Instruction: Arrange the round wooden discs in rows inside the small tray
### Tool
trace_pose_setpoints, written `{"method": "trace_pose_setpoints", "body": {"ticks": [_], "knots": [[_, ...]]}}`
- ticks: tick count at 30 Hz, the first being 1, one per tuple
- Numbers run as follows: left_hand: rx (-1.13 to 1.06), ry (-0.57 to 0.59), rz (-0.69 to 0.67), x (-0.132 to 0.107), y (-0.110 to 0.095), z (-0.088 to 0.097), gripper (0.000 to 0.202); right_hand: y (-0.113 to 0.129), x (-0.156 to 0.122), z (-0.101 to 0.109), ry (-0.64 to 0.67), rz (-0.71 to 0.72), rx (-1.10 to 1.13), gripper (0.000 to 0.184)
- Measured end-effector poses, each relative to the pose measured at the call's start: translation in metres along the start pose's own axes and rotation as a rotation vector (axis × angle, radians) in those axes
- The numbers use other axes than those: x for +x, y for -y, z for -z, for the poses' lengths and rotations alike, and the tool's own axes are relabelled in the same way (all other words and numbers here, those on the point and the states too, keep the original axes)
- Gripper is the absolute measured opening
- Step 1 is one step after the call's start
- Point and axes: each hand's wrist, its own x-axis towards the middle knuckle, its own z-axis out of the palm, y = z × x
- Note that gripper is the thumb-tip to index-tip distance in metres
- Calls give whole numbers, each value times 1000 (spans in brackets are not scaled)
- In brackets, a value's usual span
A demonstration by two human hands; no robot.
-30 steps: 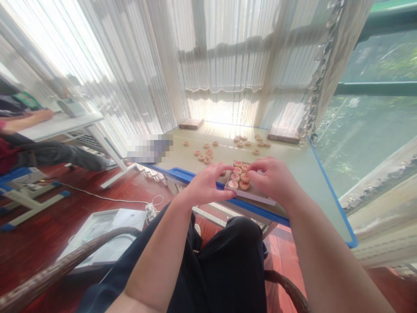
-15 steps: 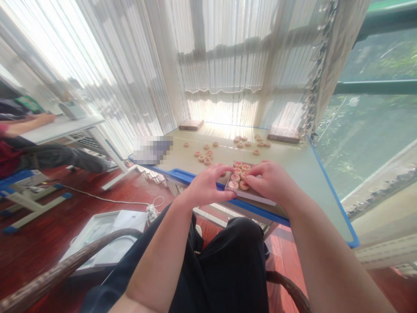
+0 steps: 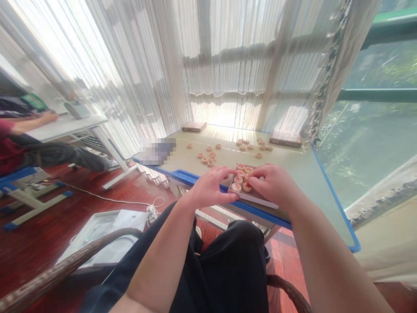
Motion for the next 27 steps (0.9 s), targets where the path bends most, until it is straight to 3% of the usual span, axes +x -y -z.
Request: {"method": "trace_pose_setpoints", "body": {"ticks": [7,14,18,22,25,27], "knots": [[-14,10,-7,0,1,0,60,1,2,1,-140,-33,-57,25],[-69,2,3,1,4,1,59,-3,1,0,-161,-26,-96,25],[56,-54,-40,6,6,-3,51,-5,0,0,-196,-47,-162,29],[97,-95,-91,21,8,1,61,-4,0,0,-221,-71,-200,29],[15,-27,-129,43,13,6,59,-2,0,1,-200,-80,-206,28],[-12,-5,-83,59,17,5,57,-3,1,1,-191,-109,-206,25]]}}
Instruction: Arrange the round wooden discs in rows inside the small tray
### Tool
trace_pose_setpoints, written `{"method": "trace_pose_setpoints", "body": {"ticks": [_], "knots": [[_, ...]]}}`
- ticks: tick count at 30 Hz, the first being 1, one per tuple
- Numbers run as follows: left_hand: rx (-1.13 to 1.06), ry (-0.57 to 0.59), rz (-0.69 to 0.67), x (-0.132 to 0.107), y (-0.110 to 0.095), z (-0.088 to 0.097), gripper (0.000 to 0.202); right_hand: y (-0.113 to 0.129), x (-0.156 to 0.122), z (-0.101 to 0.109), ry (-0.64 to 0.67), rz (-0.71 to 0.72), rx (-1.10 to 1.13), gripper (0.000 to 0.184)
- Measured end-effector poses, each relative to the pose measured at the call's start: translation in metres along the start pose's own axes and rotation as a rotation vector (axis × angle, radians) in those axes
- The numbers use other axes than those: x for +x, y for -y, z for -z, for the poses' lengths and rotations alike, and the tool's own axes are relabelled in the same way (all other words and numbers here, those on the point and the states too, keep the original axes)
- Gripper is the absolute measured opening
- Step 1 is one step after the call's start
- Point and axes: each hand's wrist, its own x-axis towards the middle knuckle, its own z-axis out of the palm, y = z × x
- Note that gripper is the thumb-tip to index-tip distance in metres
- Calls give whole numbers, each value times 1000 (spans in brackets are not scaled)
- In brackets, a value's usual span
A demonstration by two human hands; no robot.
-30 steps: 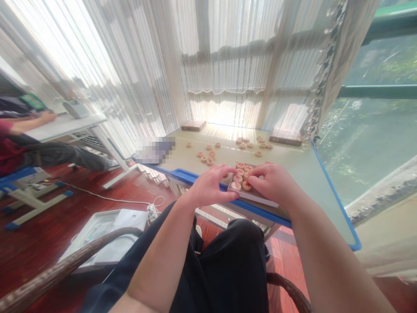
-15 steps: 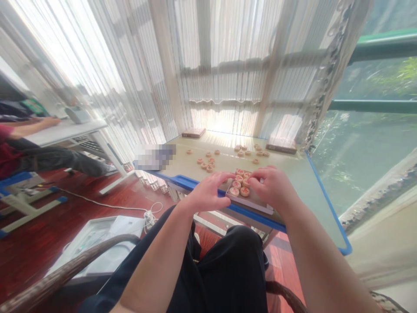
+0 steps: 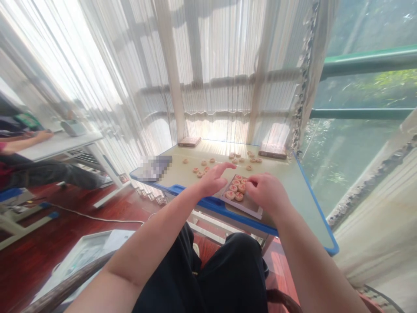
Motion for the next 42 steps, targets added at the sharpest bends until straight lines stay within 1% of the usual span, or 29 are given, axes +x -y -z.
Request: {"method": "trace_pose_setpoints", "body": {"ticks": [2,3,4,6,9,10,12,14,15,18,19,22,23,27,29,30,32,35,37,40,42], "knots": [[40,19,69,15,6,-3,55,-3,1,0,-35,-73,4,24],[58,34,82,21,9,-4,53,-5,1,-1,-63,-124,6,25],[86,44,79,25,11,-5,52,-7,2,-1,-90,-178,3,26],[149,13,26,27,13,-6,49,-13,2,-2,-98,-278,-18,30],[255,-79,-76,16,14,-4,48,-19,1,-5,-6,-335,-30,32],[285,-78,-92,9,15,-3,48,-20,1,-5,19,-334,-21,32],[306,-54,-83,-6,17,-1,44,-22,1,-6,47,-327,8,36],[265,-67,-47,-18,21,2,45,-22,2,-6,65,-341,33,41],[220,-101,-26,-22,24,3,47,-21,3,-5,72,-353,45,43],[50,-273,56,-26,32,5,52,-19,5,-3,53,-376,66,48],[9,-293,70,-25,33,5,50,-19,5,-2,34,-377,76,49],[-61,-307,66,-21,36,2,43,-17,5,-1,-13,-368,126,47],[-91,-337,75,-20,37,2,43,-16,4,-1,-25,-360,135,46],[-221,-568,205,-15,45,6,51,-14,3,-2,-66,-321,121,42],[-192,-638,247,-11,48,13,55,-12,2,-4,-72,-294,121,41],[-144,-637,255,-7,49,16,55,-11,2,-4,-71,-271,121,39],[4,-556,258,2,49,22,51,-10,3,-6,-64,-216,121,37],[226,-319,271,18,46,26,37,-9,4,-6,-51,-184,121,35],[319,-211,265,27,43,26,31,-9,5,-6,-52,-193,121,35],[415,-119,222,34,40,22,38,-8,5,-5,-39,-195,117,33],[418,-74,194,39,38,17,41,-6,4,-4,-27,-192,115,33]]}}
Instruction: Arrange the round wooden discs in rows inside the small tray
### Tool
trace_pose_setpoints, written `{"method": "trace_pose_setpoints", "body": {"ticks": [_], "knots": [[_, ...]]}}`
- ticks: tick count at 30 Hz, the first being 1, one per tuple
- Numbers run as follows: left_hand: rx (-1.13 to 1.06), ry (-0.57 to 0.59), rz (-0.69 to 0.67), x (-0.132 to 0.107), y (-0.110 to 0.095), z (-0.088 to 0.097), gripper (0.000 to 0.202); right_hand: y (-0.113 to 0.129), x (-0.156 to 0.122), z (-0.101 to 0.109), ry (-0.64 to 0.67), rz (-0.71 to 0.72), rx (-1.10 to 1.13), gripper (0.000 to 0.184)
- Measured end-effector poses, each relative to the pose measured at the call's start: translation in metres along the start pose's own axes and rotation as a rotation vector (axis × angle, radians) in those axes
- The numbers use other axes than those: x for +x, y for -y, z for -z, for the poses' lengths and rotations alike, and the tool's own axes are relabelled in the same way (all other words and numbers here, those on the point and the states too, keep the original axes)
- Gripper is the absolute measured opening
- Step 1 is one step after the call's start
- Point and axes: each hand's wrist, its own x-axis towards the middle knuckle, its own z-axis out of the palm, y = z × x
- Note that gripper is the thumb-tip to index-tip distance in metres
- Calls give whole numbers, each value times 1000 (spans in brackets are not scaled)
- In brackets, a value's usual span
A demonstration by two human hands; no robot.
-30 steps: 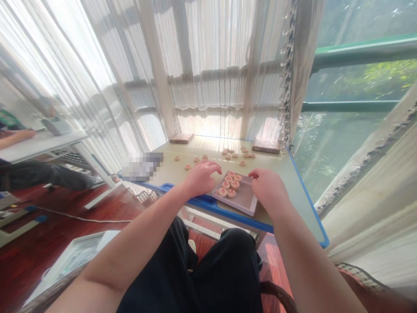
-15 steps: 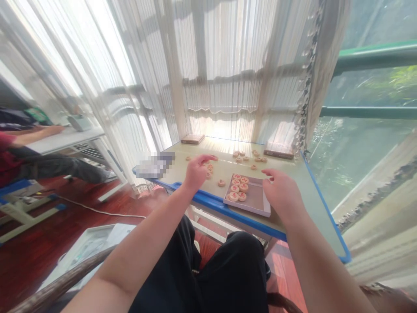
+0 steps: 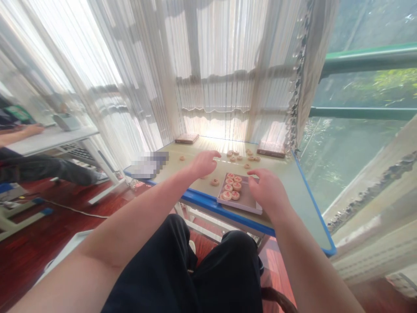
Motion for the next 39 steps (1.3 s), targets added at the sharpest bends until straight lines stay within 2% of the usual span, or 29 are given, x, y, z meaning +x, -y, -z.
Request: {"method": "trace_pose_setpoints", "body": {"ticks": [4,10,14,18,23,31,36,39], "knots": [[-75,82,-111,24,-12,-22,43,2,-2,1,0,-15,-9,33],[-33,209,-84,69,-31,-58,46,-1,0,0,7,-13,-18,32],[20,269,-34,86,-30,-65,53,-1,0,0,17,-15,-19,32],[79,333,10,96,-26,-69,48,0,-1,0,22,-11,-24,31],[112,376,16,99,-23,-65,43,2,-1,-1,22,0,-33,31],[58,347,7,89,-7,-43,33,2,0,-2,12,14,-46,30],[-78,348,59,88,2,-23,41,0,0,-2,-39,18,-47,29],[-140,296,125,88,6,-16,44,0,0,-3,-56,31,-52,28]]}}
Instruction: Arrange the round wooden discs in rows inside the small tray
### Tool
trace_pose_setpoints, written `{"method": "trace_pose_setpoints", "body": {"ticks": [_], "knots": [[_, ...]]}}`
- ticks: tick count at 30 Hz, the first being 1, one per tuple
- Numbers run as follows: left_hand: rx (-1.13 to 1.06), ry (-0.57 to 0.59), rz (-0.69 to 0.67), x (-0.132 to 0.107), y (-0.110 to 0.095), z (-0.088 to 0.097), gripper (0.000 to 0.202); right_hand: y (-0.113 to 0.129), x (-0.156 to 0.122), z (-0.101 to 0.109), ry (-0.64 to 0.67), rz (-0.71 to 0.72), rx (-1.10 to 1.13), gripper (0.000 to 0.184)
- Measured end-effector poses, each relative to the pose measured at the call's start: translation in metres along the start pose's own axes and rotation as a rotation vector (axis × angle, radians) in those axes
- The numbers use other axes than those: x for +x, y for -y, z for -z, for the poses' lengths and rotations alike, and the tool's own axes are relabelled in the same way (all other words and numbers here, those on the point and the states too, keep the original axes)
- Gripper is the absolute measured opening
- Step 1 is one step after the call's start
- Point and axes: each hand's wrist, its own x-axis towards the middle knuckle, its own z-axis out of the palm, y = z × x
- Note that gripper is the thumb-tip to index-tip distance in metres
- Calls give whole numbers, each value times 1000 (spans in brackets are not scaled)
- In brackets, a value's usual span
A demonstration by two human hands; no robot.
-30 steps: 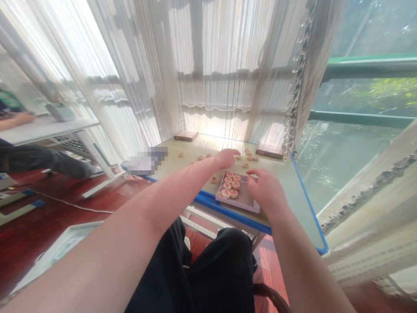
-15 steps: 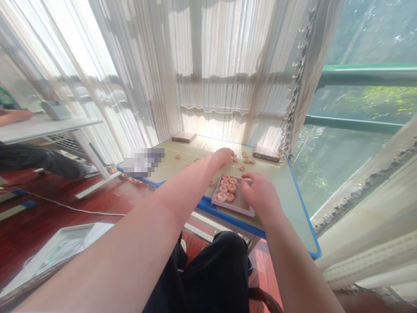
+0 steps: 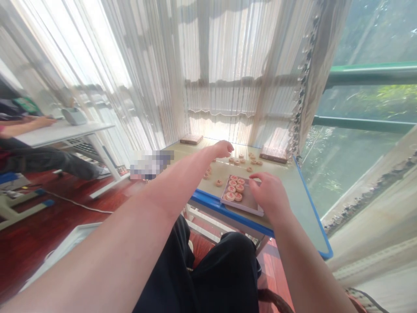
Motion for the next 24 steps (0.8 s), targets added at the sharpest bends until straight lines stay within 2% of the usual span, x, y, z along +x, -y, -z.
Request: {"method": "trace_pose_setpoints", "body": {"ticks": [5,10,14,16,19,24], "knots": [[-81,-75,52,-2,-3,-1,36,1,-1,0,0,-8,-11,28],[-229,-38,83,-12,-7,2,34,-2,-2,1,6,6,-23,28],[-415,-29,19,-44,-13,3,33,-4,-2,-1,-25,28,4,28],[-712,-19,-54,-67,-21,0,36,-3,-2,-1,-82,64,85,30],[-943,45,-149,-100,-37,-9,40,2,-3,0,-132,142,238,32],[-1215,-10,-167,-130,-63,-22,39,9,-7,0,-150,220,318,33]]}}
